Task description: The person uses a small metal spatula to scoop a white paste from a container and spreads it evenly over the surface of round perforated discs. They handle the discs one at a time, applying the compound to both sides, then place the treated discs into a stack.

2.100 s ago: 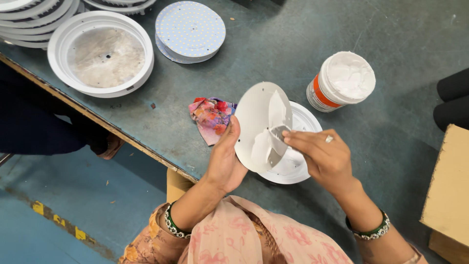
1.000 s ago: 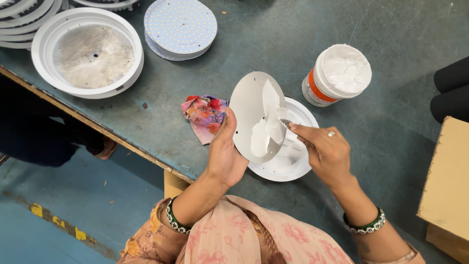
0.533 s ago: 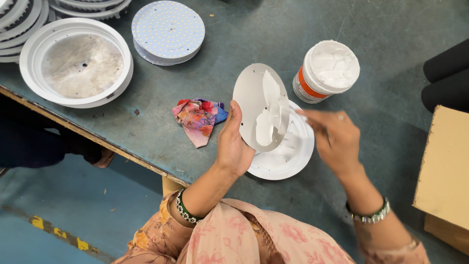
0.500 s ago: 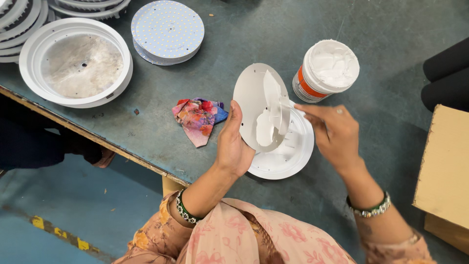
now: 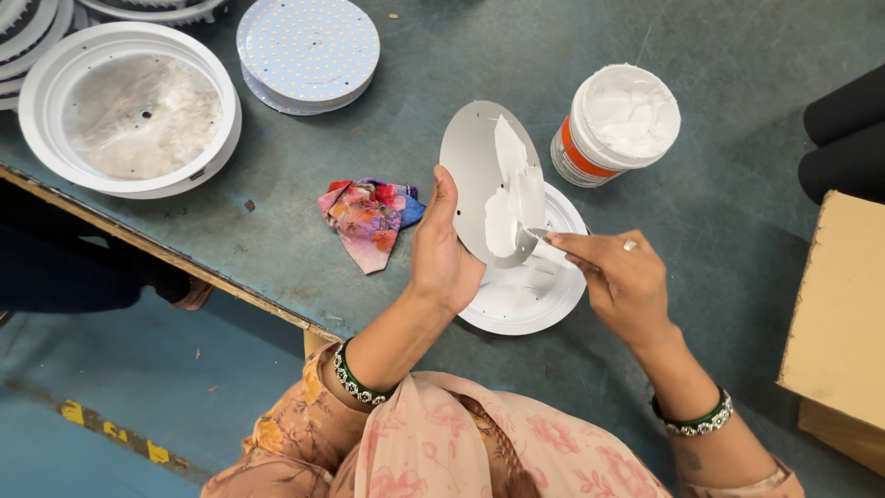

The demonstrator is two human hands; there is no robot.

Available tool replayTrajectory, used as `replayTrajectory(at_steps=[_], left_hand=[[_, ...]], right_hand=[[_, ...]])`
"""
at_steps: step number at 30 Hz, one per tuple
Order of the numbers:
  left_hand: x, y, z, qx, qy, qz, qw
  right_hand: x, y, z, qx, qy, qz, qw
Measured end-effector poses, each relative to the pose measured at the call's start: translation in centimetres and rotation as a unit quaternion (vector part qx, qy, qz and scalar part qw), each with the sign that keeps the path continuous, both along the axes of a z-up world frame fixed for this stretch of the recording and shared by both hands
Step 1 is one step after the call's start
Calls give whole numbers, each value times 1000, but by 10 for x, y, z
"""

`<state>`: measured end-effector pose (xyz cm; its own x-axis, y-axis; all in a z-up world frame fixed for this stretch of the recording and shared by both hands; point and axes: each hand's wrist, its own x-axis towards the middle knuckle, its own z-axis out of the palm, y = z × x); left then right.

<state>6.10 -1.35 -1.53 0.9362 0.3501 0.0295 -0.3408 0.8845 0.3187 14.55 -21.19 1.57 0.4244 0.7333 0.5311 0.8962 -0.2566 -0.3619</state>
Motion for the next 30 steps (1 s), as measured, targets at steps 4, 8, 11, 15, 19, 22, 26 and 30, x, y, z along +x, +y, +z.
replayTrajectory(at_steps=[4,8,11,15,19,22,26,30], left_hand=[[3,-1,1,6,4,8,1000],[6,2,1,21,-2,17,1000],[6,2,0,28,0,10,1000],[1,-5,1,30,2,-4,1000],[-6,-9,3,34,-35,0,999],[-6,-6,5,62,-30,22,997],[1,-5,5,55,-19,31,998],[10,-3,5,81,-26,52,995]], right_hand=[[-14,-6,-3,2,-11,-21,1000],[-26,-11,2,13,6,-31,999],[-19,-9,12,35,39,-49,997],[8,9,20,25,18,-78,996],[24,36,21,37,6,-67,997],[21,43,21,36,3,-43,998],[9,40,17,-1,49,-72,996],[1,35,18,-14,118,-77,990]])
